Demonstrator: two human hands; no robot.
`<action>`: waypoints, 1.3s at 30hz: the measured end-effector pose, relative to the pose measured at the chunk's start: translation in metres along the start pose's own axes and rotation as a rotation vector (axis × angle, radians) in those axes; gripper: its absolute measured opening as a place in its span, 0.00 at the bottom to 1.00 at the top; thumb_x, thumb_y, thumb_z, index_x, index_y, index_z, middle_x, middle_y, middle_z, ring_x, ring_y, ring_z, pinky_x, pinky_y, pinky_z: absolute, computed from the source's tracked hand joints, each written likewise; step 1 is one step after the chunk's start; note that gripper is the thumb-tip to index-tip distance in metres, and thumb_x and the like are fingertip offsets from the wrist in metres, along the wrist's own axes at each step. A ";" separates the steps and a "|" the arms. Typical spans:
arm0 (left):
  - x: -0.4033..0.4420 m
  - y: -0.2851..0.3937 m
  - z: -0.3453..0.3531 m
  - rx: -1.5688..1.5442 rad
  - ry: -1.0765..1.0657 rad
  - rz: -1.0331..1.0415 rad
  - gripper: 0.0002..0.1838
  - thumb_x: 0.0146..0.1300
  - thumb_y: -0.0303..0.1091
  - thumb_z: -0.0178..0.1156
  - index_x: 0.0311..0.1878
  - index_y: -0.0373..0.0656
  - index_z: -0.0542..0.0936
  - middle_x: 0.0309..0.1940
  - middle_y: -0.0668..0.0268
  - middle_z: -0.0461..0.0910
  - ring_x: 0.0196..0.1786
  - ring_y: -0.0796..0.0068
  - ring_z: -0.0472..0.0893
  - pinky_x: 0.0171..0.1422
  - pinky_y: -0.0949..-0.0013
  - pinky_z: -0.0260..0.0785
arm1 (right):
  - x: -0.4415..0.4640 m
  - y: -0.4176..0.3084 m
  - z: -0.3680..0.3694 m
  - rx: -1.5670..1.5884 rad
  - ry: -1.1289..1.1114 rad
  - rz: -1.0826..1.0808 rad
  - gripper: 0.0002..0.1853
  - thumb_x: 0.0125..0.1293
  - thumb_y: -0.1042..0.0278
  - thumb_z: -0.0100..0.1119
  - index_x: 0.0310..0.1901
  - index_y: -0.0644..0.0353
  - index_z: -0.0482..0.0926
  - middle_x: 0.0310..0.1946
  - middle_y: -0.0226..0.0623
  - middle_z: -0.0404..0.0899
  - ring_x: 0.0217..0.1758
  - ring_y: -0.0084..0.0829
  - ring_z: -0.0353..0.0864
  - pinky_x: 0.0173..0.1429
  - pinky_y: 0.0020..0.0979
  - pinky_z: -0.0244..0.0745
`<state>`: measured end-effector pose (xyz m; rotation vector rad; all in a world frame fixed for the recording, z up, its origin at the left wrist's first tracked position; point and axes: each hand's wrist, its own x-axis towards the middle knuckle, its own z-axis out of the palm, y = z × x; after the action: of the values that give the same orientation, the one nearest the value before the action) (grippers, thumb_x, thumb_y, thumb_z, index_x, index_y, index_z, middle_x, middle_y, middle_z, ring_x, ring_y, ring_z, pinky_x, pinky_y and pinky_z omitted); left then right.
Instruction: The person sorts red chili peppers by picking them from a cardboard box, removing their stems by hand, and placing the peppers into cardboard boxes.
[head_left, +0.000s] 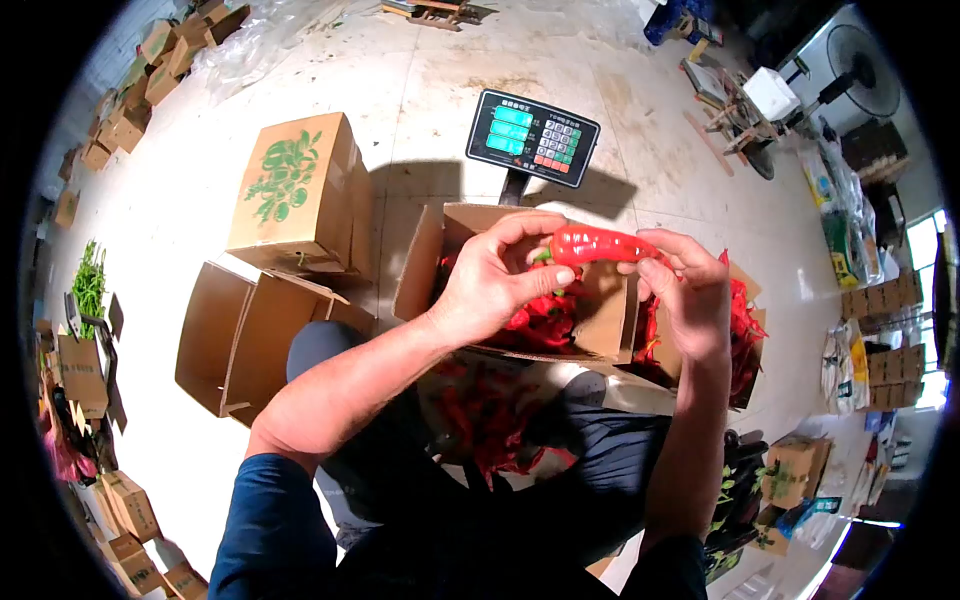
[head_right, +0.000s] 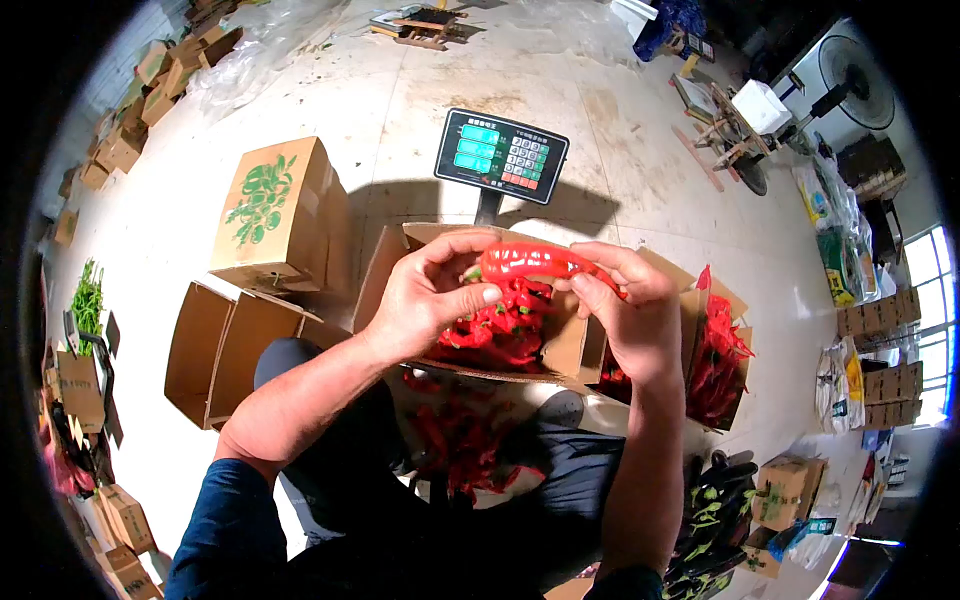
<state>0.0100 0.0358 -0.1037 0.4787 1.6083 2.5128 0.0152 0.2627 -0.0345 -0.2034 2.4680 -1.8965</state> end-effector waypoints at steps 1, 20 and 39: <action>0.000 0.009 -0.007 -0.054 -0.081 -0.166 0.26 0.62 0.19 0.66 0.63 0.36 0.72 0.53 0.63 0.79 0.55 0.76 0.79 0.64 0.70 0.73 | 0.000 0.004 -0.003 0.000 -0.036 -0.030 0.14 0.65 0.81 0.61 0.53 0.71 0.78 0.36 0.36 0.84 0.36 0.20 0.80 0.40 0.20 0.75; -0.007 0.023 -0.003 0.650 -0.094 0.345 0.23 0.53 0.21 0.72 0.55 0.40 0.80 0.56 0.61 0.77 0.61 0.68 0.77 0.66 0.64 0.70 | 0.003 0.024 0.007 -0.327 -0.023 -0.174 0.10 0.59 0.85 0.56 0.42 0.65 0.77 0.51 0.41 0.81 0.53 0.33 0.81 0.58 0.32 0.75; -0.006 0.030 -0.008 0.633 -0.075 0.036 0.12 0.61 0.28 0.70 0.46 0.39 0.80 0.44 0.63 0.81 0.50 0.76 0.79 0.55 0.71 0.72 | -0.002 0.010 0.015 -0.410 -0.058 0.014 0.10 0.65 0.79 0.58 0.49 0.65 0.76 0.49 0.45 0.82 0.50 0.35 0.84 0.54 0.32 0.76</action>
<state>0.0154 0.0146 -0.0810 0.6512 2.3611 1.9264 0.0173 0.2508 -0.0483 -0.2411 2.7778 -1.3363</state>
